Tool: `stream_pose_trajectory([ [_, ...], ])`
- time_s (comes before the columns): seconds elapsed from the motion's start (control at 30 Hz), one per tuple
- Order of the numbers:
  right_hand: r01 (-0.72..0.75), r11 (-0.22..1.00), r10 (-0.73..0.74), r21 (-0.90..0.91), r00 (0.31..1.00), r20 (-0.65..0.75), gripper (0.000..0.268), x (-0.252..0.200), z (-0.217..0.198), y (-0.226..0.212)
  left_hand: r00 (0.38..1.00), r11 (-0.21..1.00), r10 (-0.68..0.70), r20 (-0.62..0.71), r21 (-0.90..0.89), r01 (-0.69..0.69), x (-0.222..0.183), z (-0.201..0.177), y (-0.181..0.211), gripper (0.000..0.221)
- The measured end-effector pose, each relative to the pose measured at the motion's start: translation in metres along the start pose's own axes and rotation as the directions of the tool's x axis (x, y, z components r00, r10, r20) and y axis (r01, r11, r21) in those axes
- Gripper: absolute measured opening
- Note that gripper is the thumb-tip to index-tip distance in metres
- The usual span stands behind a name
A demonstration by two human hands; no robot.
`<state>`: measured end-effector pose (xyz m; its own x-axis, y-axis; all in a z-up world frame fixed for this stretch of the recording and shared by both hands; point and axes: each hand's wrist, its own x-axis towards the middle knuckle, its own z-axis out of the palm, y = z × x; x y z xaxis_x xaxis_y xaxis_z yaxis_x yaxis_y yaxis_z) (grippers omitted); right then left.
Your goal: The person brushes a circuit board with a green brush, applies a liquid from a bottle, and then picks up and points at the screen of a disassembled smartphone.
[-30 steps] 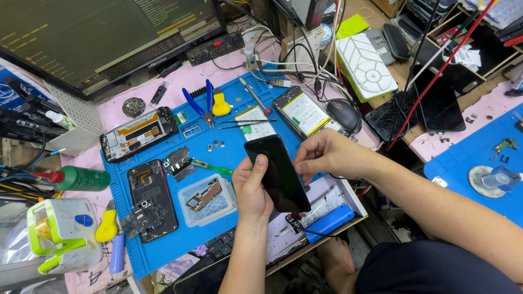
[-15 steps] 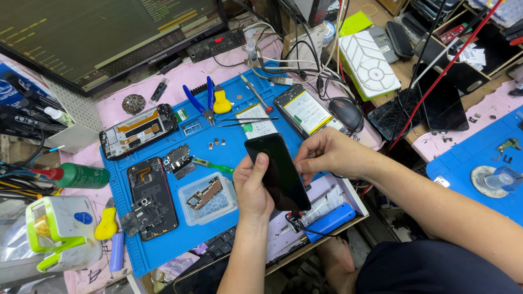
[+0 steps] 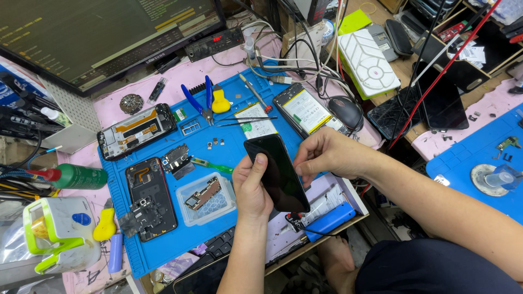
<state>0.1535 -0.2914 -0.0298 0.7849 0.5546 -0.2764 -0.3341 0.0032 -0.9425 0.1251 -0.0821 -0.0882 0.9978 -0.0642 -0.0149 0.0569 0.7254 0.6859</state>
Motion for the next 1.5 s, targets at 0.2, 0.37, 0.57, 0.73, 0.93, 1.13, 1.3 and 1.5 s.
stream_pose_trajectory([
  [0.2,0.001,0.998,-0.002,-0.059,1.000,-0.005,0.008,-0.002,0.000,-0.005,1.000,1.000,-0.015,-0.005,-0.006,0.015,0.001,0.000,0.001,0.023],
  [0.37,-0.008,0.998,0.008,-0.068,1.000,-0.002,0.008,-0.001,0.002,-0.006,1.000,1.000,-0.007,0.003,-0.001,0.007,0.000,0.000,0.002,0.023],
  [0.57,-0.048,0.998,0.047,-0.044,0.999,-0.016,0.006,0.000,0.003,-0.006,1.000,1.000,-0.009,0.019,0.013,0.009,-0.001,-0.001,0.004,0.023],
  [0.73,-0.044,0.995,0.043,-0.092,0.999,-0.020,0.007,-0.003,0.001,-0.009,0.999,0.999,-0.028,0.031,0.018,0.027,-0.001,-0.002,0.004,0.024],
  [0.93,-0.029,0.999,0.031,-0.040,0.998,0.049,0.011,-0.004,-0.003,-0.009,0.999,0.999,-0.037,0.020,-0.006,0.037,-0.001,0.000,0.005,0.022],
  [1.13,-0.027,0.987,0.030,-0.160,0.999,0.014,0.014,-0.001,-0.005,0.000,1.000,1.000,-0.014,-0.015,-0.015,0.014,0.001,-0.001,0.001,0.021],
  [1.3,-0.012,0.987,0.009,-0.163,1.000,-0.020,0.012,-0.002,-0.011,0.012,1.000,0.999,0.009,-0.026,0.046,-0.007,0.000,-0.010,-0.008,0.023],
  [1.5,-0.023,0.992,0.014,-0.123,0.997,-0.076,0.011,0.000,-0.016,0.020,0.997,0.990,-0.036,0.064,-0.134,0.045,-0.006,-0.016,-0.004,0.046],
])
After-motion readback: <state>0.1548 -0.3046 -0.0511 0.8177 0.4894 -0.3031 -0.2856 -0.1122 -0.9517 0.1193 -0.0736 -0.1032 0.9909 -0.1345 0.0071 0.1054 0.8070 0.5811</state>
